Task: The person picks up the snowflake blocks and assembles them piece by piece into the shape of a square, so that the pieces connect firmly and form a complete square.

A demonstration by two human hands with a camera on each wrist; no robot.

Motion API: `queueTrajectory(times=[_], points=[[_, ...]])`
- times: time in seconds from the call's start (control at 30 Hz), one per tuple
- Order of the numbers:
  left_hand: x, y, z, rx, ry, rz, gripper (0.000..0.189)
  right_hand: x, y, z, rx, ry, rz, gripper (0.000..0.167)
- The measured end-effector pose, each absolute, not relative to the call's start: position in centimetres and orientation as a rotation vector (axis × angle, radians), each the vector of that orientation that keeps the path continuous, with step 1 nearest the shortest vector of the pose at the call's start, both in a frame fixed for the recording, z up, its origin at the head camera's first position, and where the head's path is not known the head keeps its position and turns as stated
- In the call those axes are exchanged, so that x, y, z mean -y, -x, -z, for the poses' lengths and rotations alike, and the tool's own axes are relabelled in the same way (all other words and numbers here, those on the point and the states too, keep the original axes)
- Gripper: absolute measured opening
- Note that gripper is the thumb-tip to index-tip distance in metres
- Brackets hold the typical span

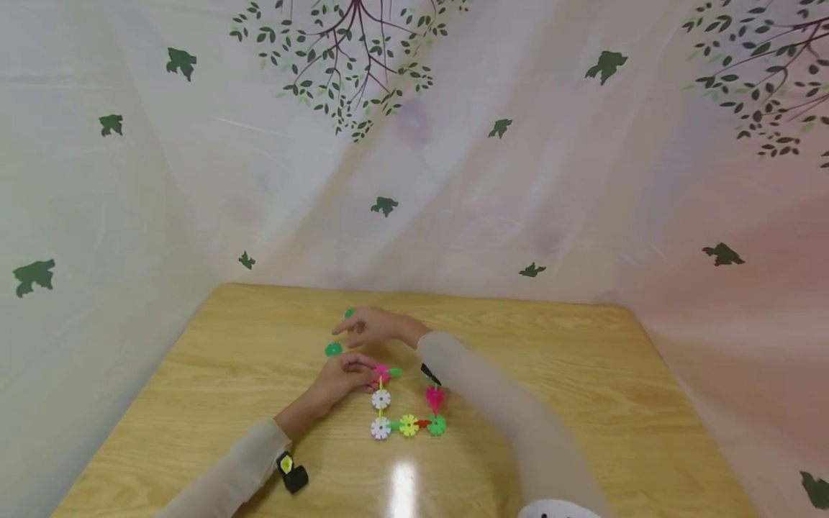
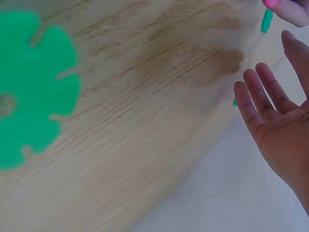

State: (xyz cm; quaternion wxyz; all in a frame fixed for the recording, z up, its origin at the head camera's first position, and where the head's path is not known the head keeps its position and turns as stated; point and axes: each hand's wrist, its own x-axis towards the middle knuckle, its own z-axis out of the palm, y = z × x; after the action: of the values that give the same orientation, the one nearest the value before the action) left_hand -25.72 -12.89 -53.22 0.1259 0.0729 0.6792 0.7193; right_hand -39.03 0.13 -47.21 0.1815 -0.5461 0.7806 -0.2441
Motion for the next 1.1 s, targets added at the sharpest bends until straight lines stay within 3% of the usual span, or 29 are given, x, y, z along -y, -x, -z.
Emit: queueTrajectory(times=[0.23,0.6,1.1], points=[[12.5,25.4,53.2,-1.974,-0.239,-2.083,0.027,1.0,38.6,47.8,-2.211,1.683,0.513,0.031],[12.4,25.4,52.9,-1.978,-0.226,-2.055,0.028,-0.1,38.7,47.6,-2.424,1.395,0.601,0.027],[13.3,26.2,52.5,-1.962,-0.215,-1.974,0.030,-2.3,40.3,48.3,-2.351,1.262,0.845,0.018]])
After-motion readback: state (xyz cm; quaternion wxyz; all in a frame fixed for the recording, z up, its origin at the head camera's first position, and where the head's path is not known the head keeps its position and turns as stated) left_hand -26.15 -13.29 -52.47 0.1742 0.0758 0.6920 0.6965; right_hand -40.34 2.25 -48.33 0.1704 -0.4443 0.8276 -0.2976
